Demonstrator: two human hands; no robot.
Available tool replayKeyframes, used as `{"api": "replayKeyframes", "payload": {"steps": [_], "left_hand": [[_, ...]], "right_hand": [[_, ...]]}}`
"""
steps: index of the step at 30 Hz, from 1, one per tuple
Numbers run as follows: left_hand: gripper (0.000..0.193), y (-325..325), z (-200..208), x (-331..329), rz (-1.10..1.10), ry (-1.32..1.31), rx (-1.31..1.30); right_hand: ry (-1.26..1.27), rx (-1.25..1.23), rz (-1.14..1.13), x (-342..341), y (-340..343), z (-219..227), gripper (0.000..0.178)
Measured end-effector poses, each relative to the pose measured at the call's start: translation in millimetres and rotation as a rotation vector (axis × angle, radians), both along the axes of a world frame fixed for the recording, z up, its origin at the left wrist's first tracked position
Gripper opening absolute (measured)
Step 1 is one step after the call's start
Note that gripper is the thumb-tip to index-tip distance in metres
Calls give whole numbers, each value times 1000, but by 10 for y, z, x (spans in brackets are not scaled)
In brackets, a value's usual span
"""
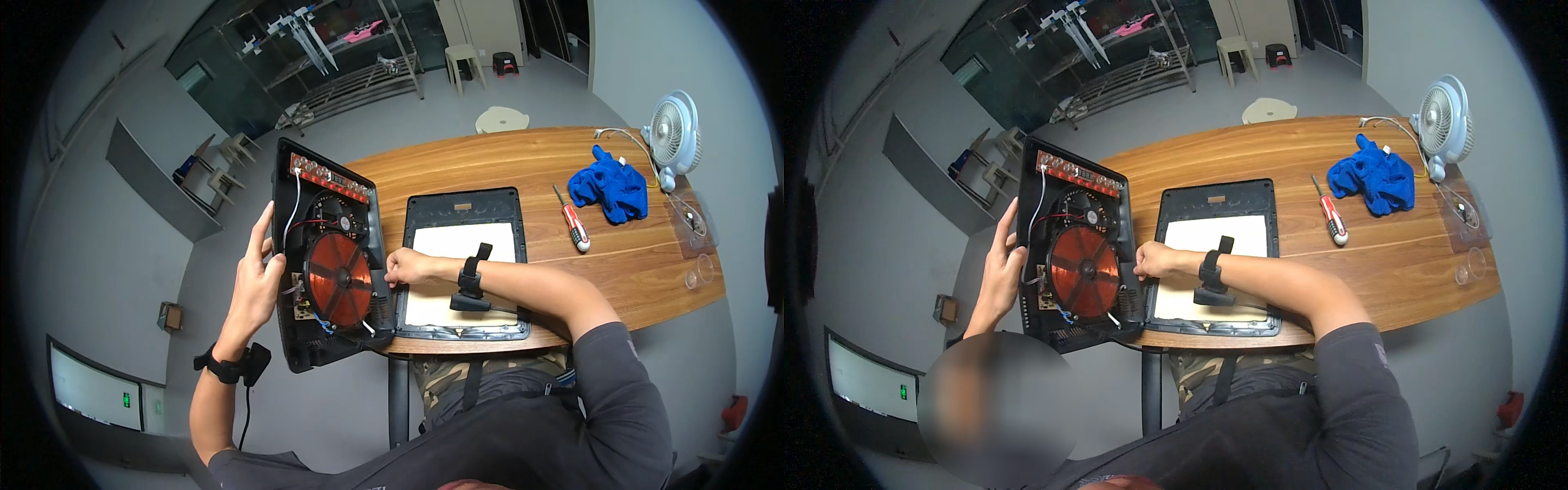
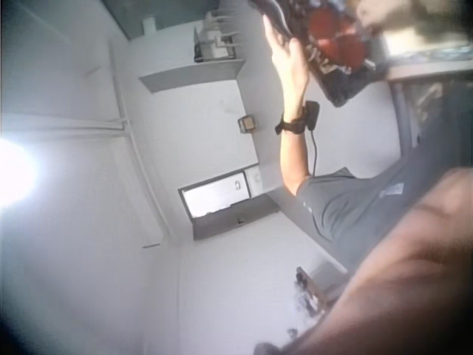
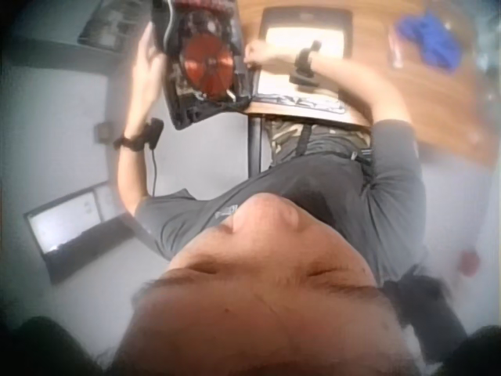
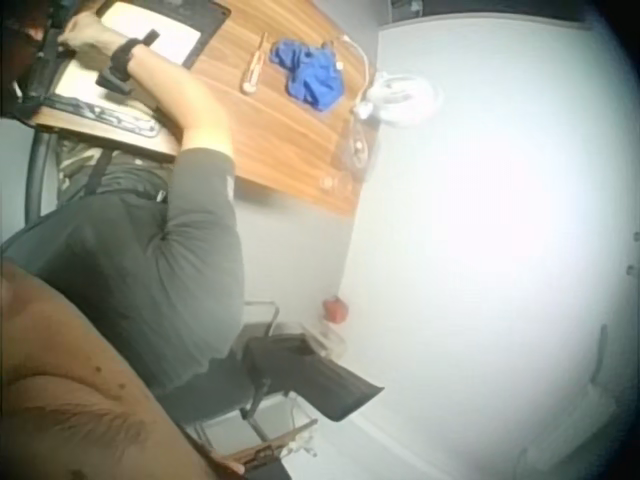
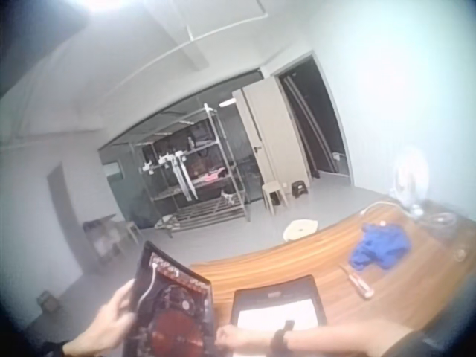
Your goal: The person flips a black electronic device over and uses a screwdriver to remove screws from the bottom casing. They then lift off the cover to reveal the internal components, including a copper-colored disc and circuitry.
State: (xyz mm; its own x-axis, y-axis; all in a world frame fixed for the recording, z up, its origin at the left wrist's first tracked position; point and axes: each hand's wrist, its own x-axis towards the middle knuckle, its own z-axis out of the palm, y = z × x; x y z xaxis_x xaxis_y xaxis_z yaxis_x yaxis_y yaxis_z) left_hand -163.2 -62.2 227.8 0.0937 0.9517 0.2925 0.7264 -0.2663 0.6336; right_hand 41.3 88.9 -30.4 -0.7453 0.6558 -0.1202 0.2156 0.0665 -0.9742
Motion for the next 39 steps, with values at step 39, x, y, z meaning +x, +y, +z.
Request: {"api": "replayKeyframes", "payload": {"steps": [39], "left_hand": [[76, 1158, -2226, 521, -393, -165, -467]], "right_hand": [[-187, 243, -647, 2565, -964, 278, 35]]}}
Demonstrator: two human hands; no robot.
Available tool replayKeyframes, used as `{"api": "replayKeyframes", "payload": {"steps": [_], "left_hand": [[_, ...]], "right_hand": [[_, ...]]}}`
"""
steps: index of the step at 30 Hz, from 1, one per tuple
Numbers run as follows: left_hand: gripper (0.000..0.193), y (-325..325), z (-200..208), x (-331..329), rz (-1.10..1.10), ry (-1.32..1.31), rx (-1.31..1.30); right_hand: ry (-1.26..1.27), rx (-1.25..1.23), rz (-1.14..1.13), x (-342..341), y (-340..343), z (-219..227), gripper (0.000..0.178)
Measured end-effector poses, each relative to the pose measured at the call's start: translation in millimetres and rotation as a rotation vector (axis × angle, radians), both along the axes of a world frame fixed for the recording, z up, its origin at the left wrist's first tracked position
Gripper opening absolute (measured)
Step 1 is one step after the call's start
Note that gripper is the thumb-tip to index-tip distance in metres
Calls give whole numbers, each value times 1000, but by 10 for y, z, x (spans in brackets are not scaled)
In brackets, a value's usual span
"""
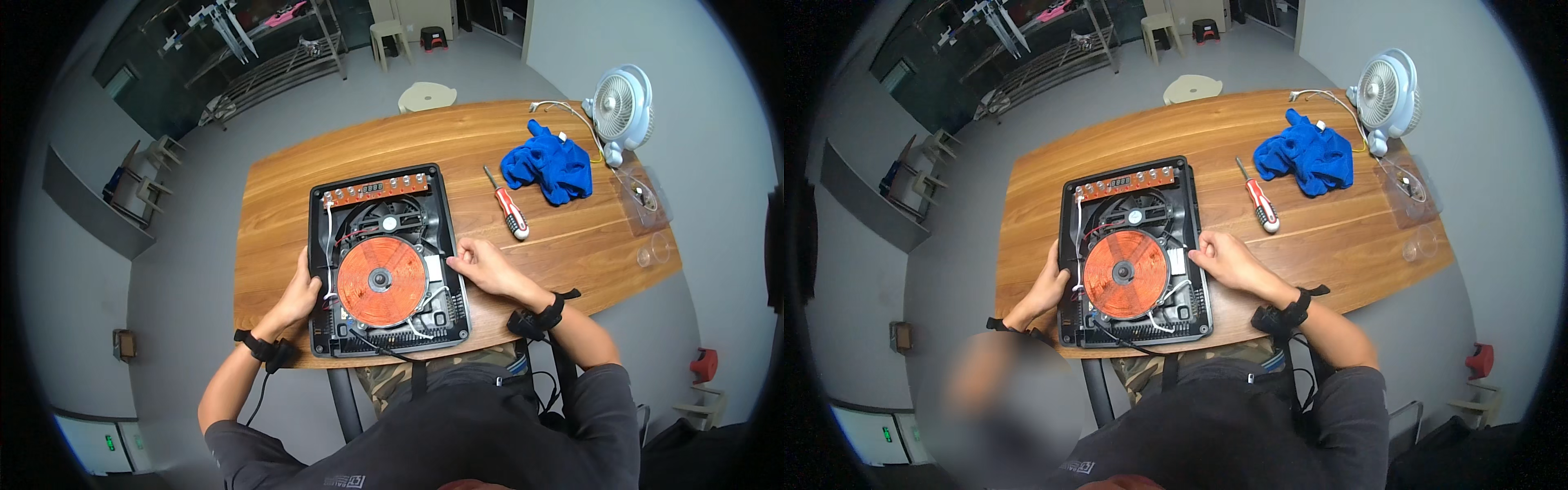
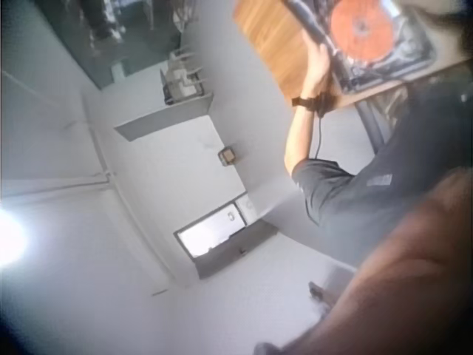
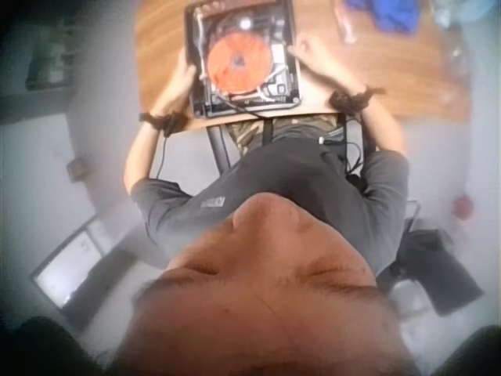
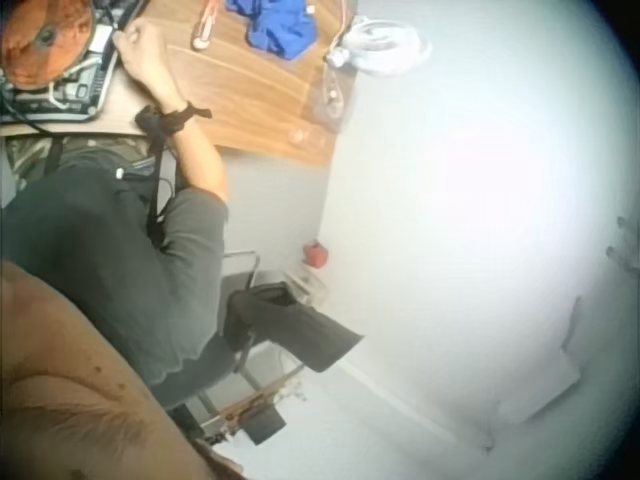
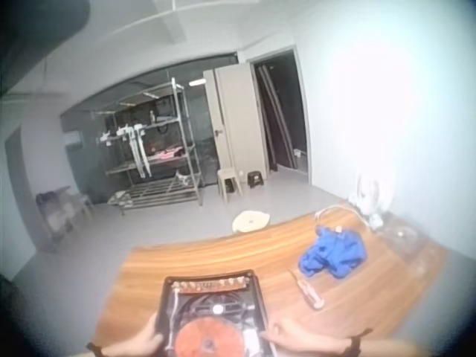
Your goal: The person flips a black electronic device over and uses a screwdriver to remove screws from the bottom casing. They then lift off the cover to reveal the internal components, including a copper-colored disc and circuitry.
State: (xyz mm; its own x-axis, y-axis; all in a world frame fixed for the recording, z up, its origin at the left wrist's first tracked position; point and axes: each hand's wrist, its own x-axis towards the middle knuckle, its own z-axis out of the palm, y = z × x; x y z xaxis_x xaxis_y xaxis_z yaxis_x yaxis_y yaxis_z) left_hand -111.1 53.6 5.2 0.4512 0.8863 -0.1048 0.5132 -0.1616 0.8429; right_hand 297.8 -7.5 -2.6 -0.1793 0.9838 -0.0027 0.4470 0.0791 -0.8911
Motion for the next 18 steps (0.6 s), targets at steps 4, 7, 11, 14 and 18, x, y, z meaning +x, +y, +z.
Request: {"api": "replayKeyframes", "payload": {"steps": [4, 7, 11, 14, 18], "left_hand": [[71, -33, 68, 46, 52, 84, 75], [68, -52, 153, 70, 107, 132, 76], [58, 42, 45, -24, 171, 58, 75], [53, 49, 284, 52, 187, 100, 53], [56, 13, 294, -43, 175, 219, 142]], "right_hand": [[9, -18, -36, -18, -9, 7, 36], [-33, -48, -24, -36, -42, 84, 37], [-120, -85, 48, -69, -97, 285, 43], [-165, -63, 64, -54, -90, 256, 46], [-173, -28, 100, -60, -64, 252, 46]]}}
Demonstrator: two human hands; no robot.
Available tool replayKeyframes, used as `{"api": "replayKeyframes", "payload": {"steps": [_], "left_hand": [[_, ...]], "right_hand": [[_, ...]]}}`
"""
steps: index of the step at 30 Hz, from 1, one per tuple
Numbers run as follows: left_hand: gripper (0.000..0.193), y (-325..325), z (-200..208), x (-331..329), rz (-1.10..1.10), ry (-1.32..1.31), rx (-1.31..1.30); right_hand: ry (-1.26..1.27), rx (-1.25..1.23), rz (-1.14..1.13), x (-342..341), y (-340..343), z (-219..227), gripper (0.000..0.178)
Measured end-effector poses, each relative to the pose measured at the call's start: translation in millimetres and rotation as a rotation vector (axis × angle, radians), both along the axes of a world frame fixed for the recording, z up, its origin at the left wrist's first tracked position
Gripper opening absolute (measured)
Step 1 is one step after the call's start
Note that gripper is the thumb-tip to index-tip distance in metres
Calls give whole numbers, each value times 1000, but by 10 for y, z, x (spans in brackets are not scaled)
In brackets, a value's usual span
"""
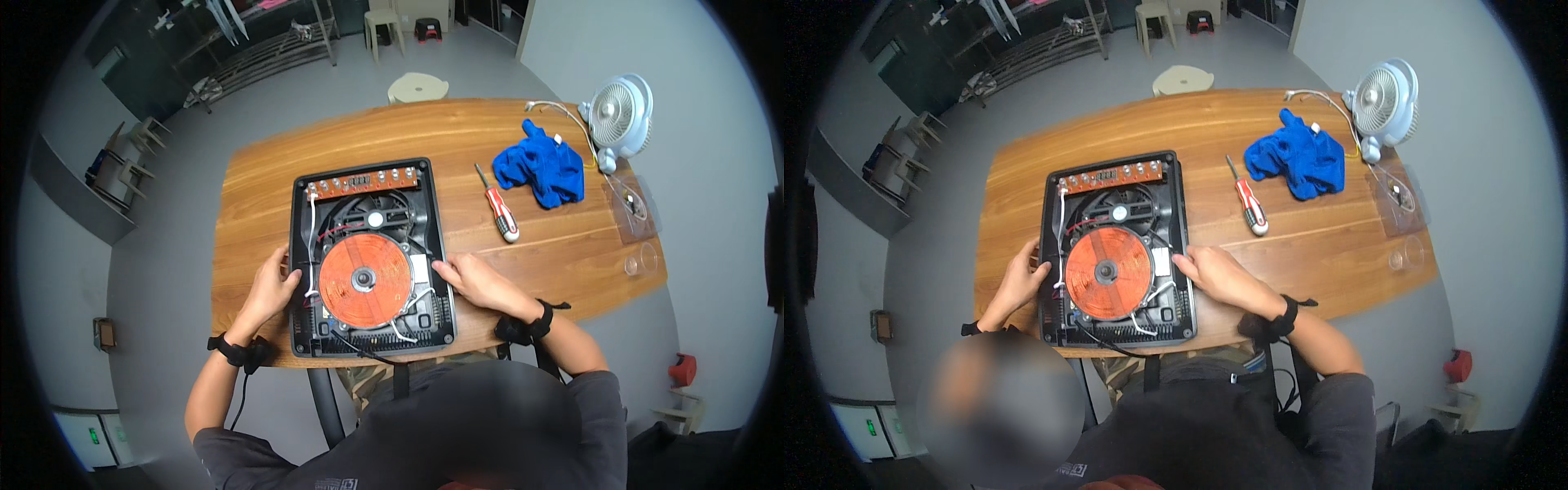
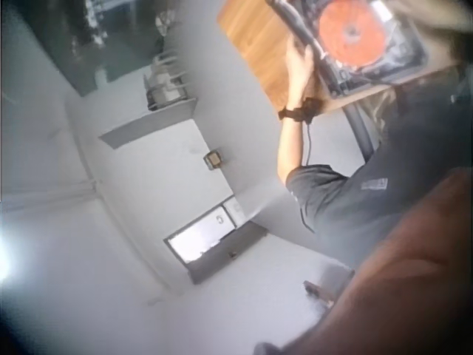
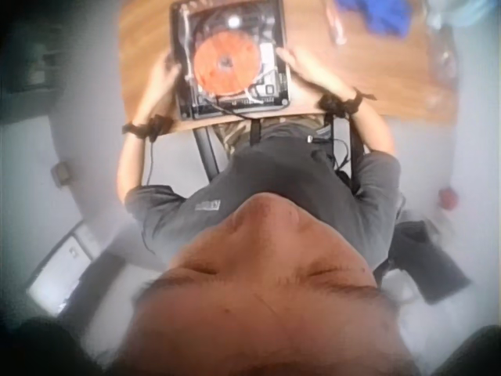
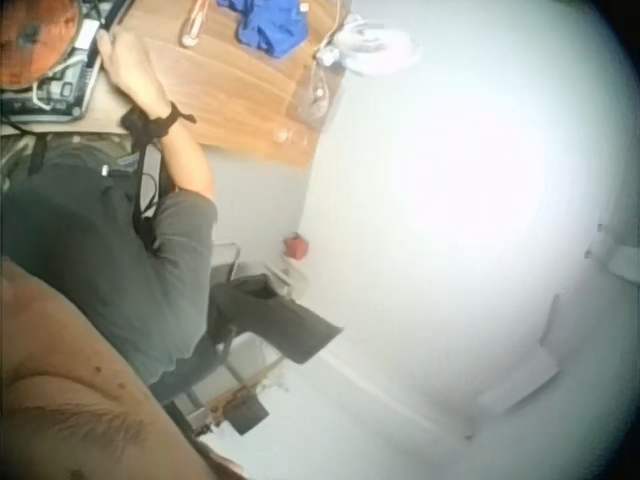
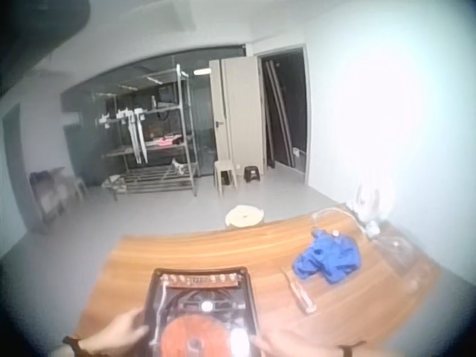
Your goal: The person flips a black electronic device over and uses a screwdriver to remove screws from the bottom casing. They then lift off the cover to reveal the internal components, including a copper-colored disc and circuitry.
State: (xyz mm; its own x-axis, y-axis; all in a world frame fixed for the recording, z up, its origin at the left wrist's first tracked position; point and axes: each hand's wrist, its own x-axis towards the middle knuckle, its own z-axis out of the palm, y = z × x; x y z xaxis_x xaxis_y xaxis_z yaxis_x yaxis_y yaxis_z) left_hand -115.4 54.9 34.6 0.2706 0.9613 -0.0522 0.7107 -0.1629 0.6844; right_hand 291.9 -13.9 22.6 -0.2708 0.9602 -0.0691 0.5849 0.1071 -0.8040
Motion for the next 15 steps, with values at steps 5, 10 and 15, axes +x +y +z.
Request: {"api": "replayKeyframes", "payload": {"steps": [5, 10, 15], "left_hand": [[57, -75, 180, 127, -67, 243, 33], [45, -156, 115, 128, -86, 235, -75], [44, -180, 131, 193, -42, 217, -144]], "right_hand": [[-23, 3, 7, 53, 11, -7, 47], [-127, -106, 134, 60, 48, 157, 54], [-80, 52, 136, 78, -2, 13, 53]]}}
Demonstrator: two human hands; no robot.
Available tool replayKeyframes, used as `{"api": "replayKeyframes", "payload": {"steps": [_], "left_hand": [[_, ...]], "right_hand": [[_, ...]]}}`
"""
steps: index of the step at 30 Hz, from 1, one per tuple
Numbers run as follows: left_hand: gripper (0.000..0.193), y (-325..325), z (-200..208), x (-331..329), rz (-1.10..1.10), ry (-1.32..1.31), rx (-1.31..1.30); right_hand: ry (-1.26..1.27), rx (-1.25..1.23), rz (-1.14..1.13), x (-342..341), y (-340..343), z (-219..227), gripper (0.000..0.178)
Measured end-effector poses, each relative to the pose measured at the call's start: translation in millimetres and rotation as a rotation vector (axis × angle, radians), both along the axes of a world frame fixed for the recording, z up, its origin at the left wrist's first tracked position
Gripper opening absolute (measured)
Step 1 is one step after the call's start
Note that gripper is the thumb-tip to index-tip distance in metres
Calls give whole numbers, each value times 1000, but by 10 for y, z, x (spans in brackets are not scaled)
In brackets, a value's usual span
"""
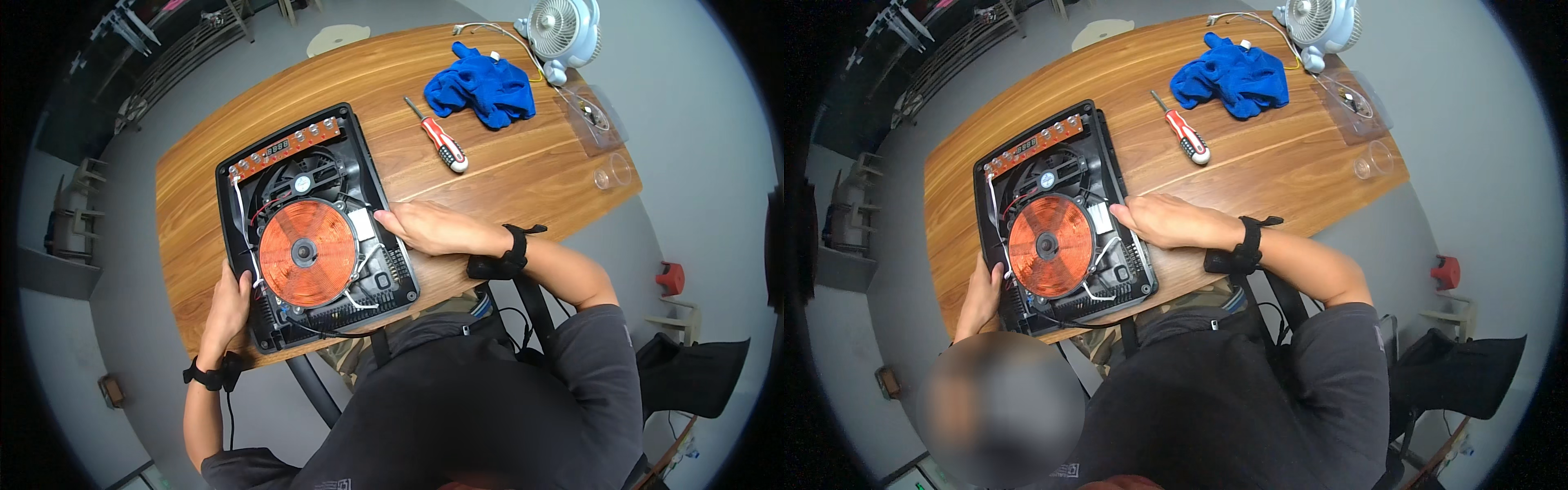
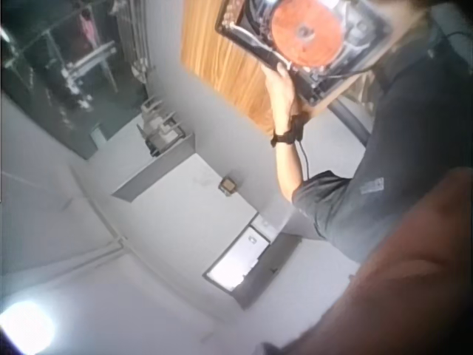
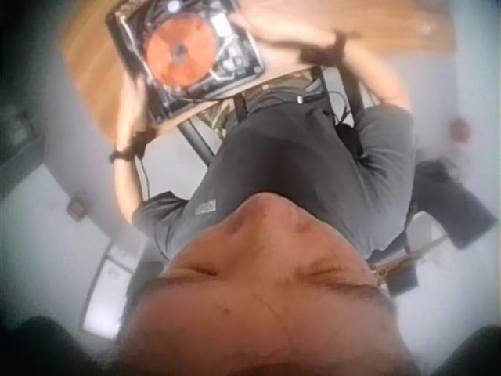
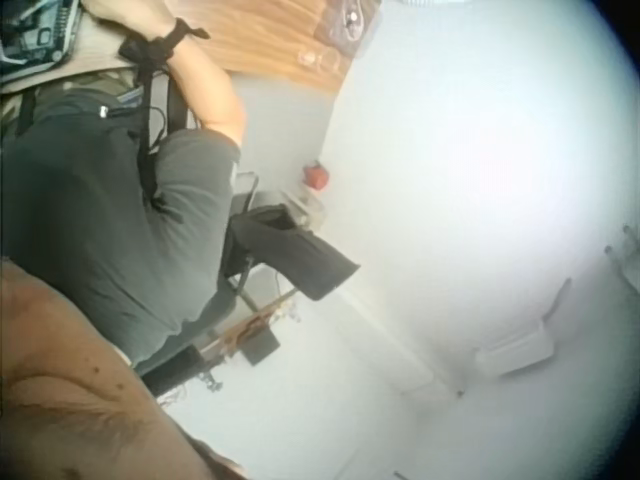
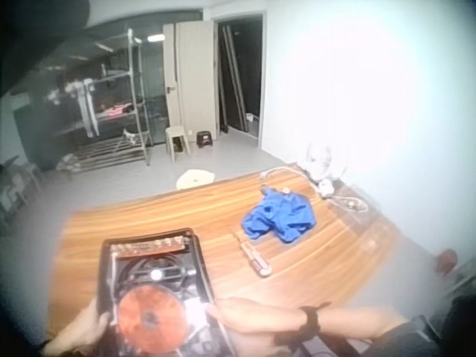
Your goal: The person flips a black electronic device over and uses a screwdriver to remove screws from the bottom casing. They then lift off the cover to reveal the internal components, including a copper-colored disc and circuitry.
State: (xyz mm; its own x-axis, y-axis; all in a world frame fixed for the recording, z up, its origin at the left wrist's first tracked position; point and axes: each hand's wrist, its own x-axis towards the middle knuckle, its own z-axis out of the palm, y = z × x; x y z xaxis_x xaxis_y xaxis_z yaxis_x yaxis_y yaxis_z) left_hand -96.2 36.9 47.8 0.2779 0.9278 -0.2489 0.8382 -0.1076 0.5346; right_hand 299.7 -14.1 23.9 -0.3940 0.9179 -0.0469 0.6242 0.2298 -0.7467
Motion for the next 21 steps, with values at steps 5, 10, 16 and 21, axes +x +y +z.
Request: {"api": "replayKeyframes", "payload": {"steps": [5, 10, 16, 21], "left_hand": [[41, -31, 7, 26, 60, 20, -28], [40, 33, -144, 82, 69, 11, 28], [42, 147, -402, 128, 26, -90, 158], [49, 468, -780, -9, 46, -23, 136]], "right_hand": [[-58, -31, 34, -34, 84, 36, 51], [-175, 106, 84, 46, 323, 41, 53], [-206, 58, 85, 91, 650, -83, 63], [-224, -23, 139, 76, 1004, -279, 66]]}}
